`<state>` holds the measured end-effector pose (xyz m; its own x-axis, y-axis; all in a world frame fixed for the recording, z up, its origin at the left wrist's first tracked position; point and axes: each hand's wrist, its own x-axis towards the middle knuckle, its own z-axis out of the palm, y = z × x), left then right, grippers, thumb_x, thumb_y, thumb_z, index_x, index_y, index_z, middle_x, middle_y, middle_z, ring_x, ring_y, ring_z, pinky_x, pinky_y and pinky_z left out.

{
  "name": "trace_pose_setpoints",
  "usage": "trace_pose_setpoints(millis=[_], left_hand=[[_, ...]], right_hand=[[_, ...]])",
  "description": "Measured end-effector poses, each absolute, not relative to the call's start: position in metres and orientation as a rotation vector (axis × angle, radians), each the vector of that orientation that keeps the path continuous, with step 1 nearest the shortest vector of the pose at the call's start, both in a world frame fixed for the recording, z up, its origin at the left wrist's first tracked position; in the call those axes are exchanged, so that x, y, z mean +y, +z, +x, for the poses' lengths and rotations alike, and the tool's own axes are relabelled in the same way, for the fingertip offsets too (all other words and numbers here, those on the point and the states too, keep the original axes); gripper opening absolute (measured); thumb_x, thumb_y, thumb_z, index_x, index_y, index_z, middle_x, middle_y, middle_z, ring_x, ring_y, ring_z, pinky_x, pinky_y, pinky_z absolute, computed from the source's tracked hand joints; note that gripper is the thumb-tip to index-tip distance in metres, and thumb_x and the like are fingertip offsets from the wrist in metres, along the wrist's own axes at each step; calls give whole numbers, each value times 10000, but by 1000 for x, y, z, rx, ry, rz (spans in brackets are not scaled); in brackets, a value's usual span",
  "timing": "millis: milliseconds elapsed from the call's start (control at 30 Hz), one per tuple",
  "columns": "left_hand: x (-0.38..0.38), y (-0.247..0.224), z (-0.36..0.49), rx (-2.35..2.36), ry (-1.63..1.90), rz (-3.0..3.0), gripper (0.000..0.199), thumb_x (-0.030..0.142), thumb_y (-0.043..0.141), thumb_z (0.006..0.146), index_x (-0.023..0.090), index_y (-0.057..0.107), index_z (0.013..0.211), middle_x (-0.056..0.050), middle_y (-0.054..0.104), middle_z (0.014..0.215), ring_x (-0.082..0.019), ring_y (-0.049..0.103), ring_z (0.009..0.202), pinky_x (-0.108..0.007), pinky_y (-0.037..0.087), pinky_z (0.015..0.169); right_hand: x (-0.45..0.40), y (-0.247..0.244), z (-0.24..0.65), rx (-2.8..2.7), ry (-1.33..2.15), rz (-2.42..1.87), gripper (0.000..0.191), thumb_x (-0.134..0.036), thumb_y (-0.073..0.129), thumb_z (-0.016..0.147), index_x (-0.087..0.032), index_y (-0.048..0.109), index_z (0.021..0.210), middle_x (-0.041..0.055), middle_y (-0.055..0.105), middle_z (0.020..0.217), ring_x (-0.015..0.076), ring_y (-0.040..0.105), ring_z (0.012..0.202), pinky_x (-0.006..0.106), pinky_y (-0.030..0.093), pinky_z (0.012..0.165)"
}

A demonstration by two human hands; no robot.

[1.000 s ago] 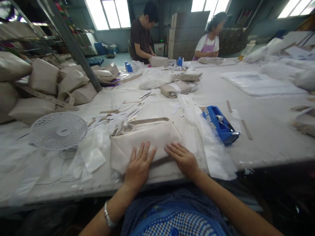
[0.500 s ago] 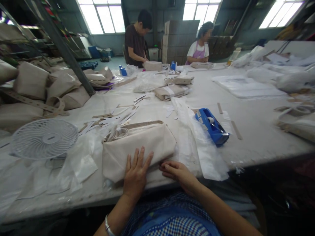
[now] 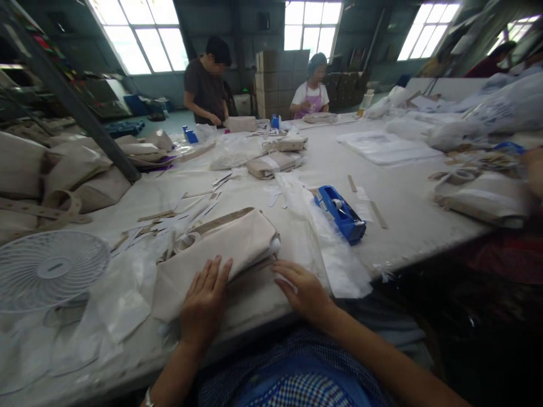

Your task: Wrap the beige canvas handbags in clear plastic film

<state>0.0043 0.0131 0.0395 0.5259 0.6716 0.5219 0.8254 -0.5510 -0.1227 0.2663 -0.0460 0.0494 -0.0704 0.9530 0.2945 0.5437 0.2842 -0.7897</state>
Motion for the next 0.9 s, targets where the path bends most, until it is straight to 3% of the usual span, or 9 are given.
trace_pose_setpoints(millis=[133,267,333,467,567,667,733,800,900], left_hand=[[17,46,4,-1297,-716,-2409,677,116,469,924,270,255,1548,-75,435,1535,-278,452,1387,-463,417,1123],[18,50,6,-1327,-770,-2396,664,136,472,927,269,266,1544,-73,447,1528,-279,470,1373,-465,427,1114],[19,51,6,-1331,-777,-2395,656,142,469,930,268,272,1542,-71,452,1525,-276,474,1369,-462,427,1115],[21,52,5,-1337,-800,-2390,641,152,460,933,266,285,1538,-67,457,1522,-271,477,1366,-454,421,1120],[22,55,5,-1362,-826,-2372,629,169,461,938,265,291,1537,-64,454,1524,-269,477,1366,-448,416,1124],[23,57,5,-1378,-859,-2355,632,175,465,939,265,286,1538,-59,450,1527,-260,477,1366,-437,412,1127],[23,57,4,-1379,-873,-2350,633,178,473,937,265,290,1537,-57,455,1524,-258,478,1365,-435,414,1125],[23,57,4,-1379,-877,-2349,631,176,480,934,266,300,1532,-57,461,1520,-260,477,1365,-435,415,1125],[23,57,5,-1379,-868,-2346,627,169,481,933,266,310,1529,-59,470,1513,-262,480,1363,-437,419,1122]], right_hand=[[-35,31,316,-1999,60,-1792,417,-199,640,904,-123,620,1313,175,514,1472,373,356,1445,602,258,1184],[-18,19,335,-2085,-64,-1882,185,-190,617,933,-208,738,1072,86,666,1319,314,496,1360,564,309,1165],[-11,22,336,-2073,-66,-1814,161,-182,606,943,-245,753,965,36,715,1238,283,560,1302,553,321,1157],[-14,41,320,-1984,-44,-1593,162,-211,600,954,-261,754,968,29,727,1213,275,585,1275,562,305,1164],[-35,59,298,-2042,274,-1333,173,-225,601,947,-264,763,989,26,741,1179,224,654,1179,415,446,1085],[-52,69,282,-2125,790,-1168,153,-303,631,935,-275,778,967,-12,790,959,147,745,849,220,560,781],[-51,67,278,-2009,773,-1288,222,-355,582,965,-260,779,931,-11,780,801,143,731,705,218,555,689],[-39,57,276,-1825,470,-1471,288,-350,503,999,-227,763,1009,46,782,892,191,737,823,290,568,789],[-14,30,269,-1839,164,-1627,420,-364,557,960,-151,624,1315,172,618,1360,314,570,1276,472,466,1065]])
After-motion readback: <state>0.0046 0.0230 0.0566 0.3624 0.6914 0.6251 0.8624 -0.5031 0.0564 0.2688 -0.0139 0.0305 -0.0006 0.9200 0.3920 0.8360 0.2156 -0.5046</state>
